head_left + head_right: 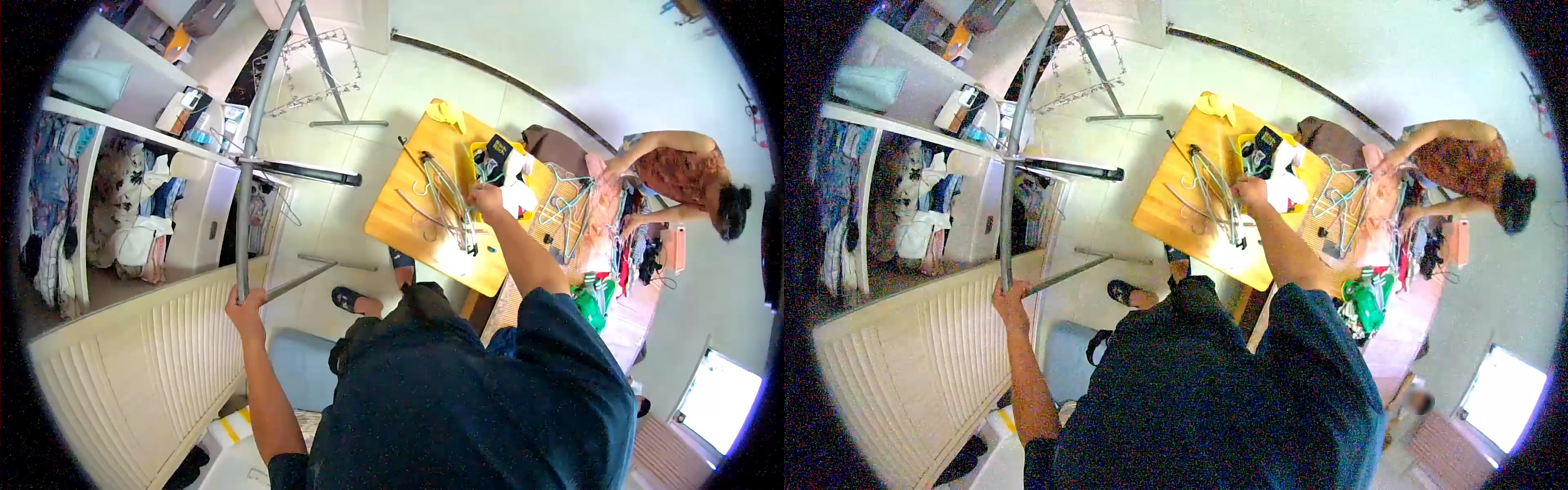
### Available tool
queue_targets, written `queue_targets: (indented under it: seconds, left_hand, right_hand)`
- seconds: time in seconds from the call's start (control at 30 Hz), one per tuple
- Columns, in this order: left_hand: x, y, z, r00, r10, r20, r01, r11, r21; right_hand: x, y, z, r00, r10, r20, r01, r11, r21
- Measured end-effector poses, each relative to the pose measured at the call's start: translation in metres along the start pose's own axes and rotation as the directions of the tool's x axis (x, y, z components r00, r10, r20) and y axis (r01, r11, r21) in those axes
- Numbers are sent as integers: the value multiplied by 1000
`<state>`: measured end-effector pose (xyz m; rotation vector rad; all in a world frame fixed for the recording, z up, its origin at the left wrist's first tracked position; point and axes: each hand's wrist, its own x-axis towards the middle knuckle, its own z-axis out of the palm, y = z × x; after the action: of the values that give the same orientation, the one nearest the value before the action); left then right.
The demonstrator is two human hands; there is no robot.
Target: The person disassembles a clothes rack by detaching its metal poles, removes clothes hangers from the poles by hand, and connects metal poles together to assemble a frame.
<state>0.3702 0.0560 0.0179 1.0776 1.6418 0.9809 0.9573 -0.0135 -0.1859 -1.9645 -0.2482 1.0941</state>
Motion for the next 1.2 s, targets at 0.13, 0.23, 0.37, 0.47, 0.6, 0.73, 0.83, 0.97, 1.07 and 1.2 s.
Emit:
queue_targets:
  seconds: [0.13,0.23,0.37,0.47,0.6,0.73,0.83,0.97,1.07,1.2]
  left_hand:
    - [-5,8,1,1000,-1,14,0,1000,29]
    - [-2,6,1,1000,21,13,-22,999,31]
    - [-3,10,3,1000,-14,6,14,999,32]
    - [1,1,0,998,57,31,-59,996,70]
    - [3,-1,-3,998,44,54,-46,998,42]
    - [5,1,-5,1000,2,-2,-2,989,149]
    - [5,-1,1,999,-35,-12,35,999,22]
    - [11,-17,-5,1000,0,-25,0,1000,-14]
    - [12,-18,-3,1000,10,-30,-9,999,51]
    - [3,-3,7,999,3,-45,0,999,48]
  right_hand:
    - [17,20,-14,998,40,-47,-40,999,7]
    - [32,29,-26,996,-28,-88,12,984,-176]
    - [50,48,-43,987,-122,-107,70,916,-395]
    - [38,42,-44,944,-257,-208,118,850,-513]
    - [29,41,-53,938,-218,-270,20,812,-584]
    - [14,46,-58,875,-322,-362,144,886,-440]
    - [-23,9,-24,822,-510,-254,407,837,-365]
    - [-75,-59,75,757,-631,169,653,736,-178]
    - [-123,-129,165,527,-745,409,845,512,-156]
    - [-159,-199,268,207,-858,469,977,201,-64]
